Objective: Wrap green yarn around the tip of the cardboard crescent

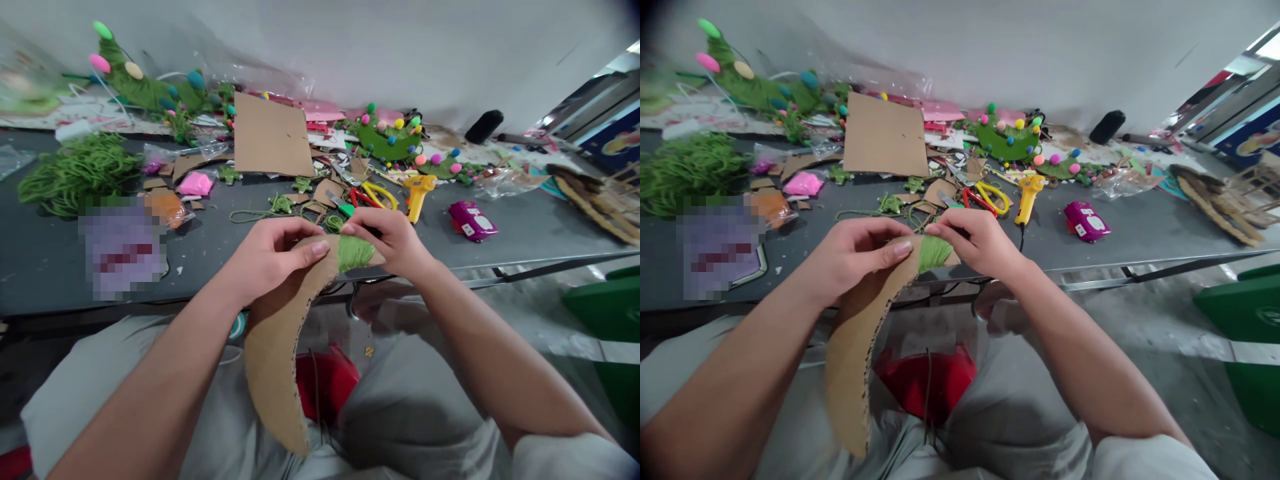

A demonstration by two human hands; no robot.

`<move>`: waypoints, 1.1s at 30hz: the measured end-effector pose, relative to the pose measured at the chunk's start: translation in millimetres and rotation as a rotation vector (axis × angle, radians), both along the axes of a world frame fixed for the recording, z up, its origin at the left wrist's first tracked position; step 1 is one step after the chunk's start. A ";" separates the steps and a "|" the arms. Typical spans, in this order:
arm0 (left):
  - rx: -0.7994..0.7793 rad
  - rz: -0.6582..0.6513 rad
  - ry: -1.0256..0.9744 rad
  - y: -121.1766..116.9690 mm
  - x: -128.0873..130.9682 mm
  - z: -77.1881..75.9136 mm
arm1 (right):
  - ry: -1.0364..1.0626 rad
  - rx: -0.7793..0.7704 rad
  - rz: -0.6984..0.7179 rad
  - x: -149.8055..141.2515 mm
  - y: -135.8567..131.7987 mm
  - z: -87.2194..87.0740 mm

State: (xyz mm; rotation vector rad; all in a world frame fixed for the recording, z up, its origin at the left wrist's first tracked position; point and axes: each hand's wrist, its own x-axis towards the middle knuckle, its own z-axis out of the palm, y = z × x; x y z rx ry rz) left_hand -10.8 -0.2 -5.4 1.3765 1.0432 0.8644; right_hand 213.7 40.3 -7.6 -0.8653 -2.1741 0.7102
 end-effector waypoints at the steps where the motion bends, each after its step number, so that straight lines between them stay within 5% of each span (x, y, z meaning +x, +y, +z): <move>1: -0.013 0.017 -0.022 -0.2 -0.2 0.0 | 0.002 0.007 0.004 0.5 0.6 -0.7; 8: 0.009 0.204 -0.100 0.9 -0.6 -2.5 | -0.036 0.027 0.028 2.3 5.2 -9.9; 23: 0.170 0.363 -0.172 6.7 -11.8 -3.7 | -0.207 -0.089 0.153 -11.8 2.8 -20.7; 33: 0.250 0.515 -0.533 11.0 -29.1 11.2 | -0.356 -0.021 -0.058 20.4 33.8 -16.7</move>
